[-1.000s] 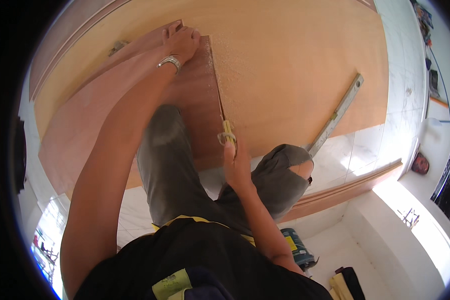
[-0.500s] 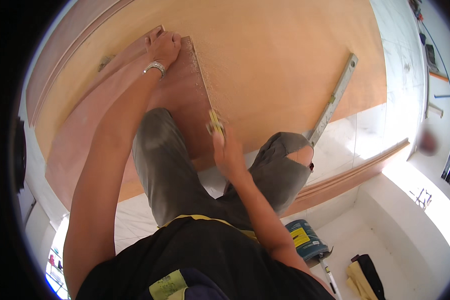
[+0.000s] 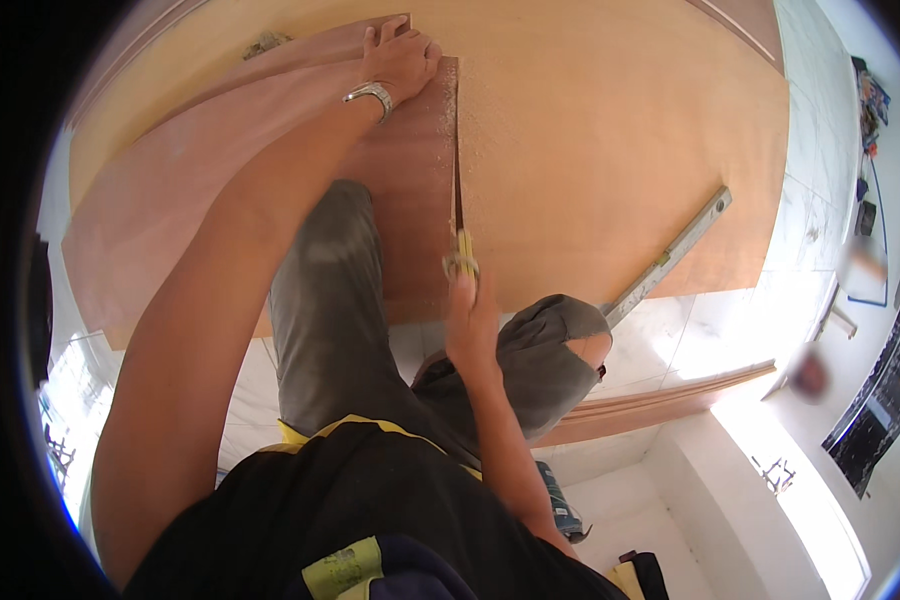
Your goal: Sawing a piece of plywood on a construction site.
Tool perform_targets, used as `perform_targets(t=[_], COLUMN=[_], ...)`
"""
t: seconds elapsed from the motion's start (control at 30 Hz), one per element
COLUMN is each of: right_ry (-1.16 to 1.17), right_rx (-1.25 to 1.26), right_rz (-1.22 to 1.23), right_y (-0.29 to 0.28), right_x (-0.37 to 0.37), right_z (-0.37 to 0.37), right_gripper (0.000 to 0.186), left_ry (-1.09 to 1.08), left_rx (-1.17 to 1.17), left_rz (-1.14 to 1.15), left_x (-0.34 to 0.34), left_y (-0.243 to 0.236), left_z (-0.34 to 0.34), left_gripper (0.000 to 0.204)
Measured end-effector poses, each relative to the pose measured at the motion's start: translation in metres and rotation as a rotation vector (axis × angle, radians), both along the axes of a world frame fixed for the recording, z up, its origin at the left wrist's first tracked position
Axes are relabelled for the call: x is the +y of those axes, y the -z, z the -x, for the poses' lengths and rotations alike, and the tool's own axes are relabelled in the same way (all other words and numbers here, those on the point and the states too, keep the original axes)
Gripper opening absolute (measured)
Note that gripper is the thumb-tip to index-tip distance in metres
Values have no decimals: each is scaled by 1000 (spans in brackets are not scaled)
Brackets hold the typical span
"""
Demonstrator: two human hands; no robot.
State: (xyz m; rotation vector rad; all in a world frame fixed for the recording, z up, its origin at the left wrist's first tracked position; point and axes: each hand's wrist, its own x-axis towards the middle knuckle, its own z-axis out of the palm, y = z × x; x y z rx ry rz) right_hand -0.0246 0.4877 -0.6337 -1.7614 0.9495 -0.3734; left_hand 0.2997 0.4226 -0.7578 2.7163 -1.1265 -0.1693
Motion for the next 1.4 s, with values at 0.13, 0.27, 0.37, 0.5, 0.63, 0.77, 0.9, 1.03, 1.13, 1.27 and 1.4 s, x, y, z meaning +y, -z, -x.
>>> perform_targets(t=[0.13, 0.27, 0.37, 0.5, 0.63, 0.77, 0.9, 1.03, 1.13, 1.27, 1.4], right_ry=[81, -9, 76, 67, 34, -36, 77, 57, 45, 44, 102], right_rx=[363, 139, 244, 208, 95, 73, 141, 153, 88, 171, 181], right_rz=[-101, 68, -22, -183, 13, 92, -101, 38, 85, -2, -184], right_y=[9, 64, 51, 24, 73, 75, 5, 33, 88, 56, -4], right_x=[-36, -90, -50, -2, -69, -84, 7, -12, -79, -53, 8], right_z=[-59, -125, -63, 4, -88, -109, 3, -28, -105, -65, 6], right_gripper=[39, 42, 42, 42, 43, 41, 41, 42, 43, 41, 45], left_ry=[42, -1, 4, -1, 19, 16, 0, 29, 34, 38, 8], left_rx=[20, -52, 16, 24, -21, -21, 38, -6, 132, -16, 14], left_rz=[110, 7, 25, -39, 42, 85, 55, 184, 173, 59, -1], left_x=[2, -3, 0, 7, 3, -5, 3, 9, 1, -2, 6], left_y=[1, -1, -12, -19, -5, -2, -9, -3, 4, -3, -14], left_z=[1, 11, 6, -4, 4, 8, 1, 0, 5, 6, -2], left_gripper=[40, 42, 41, 40, 40, 40, 40, 40, 41, 39, 40])
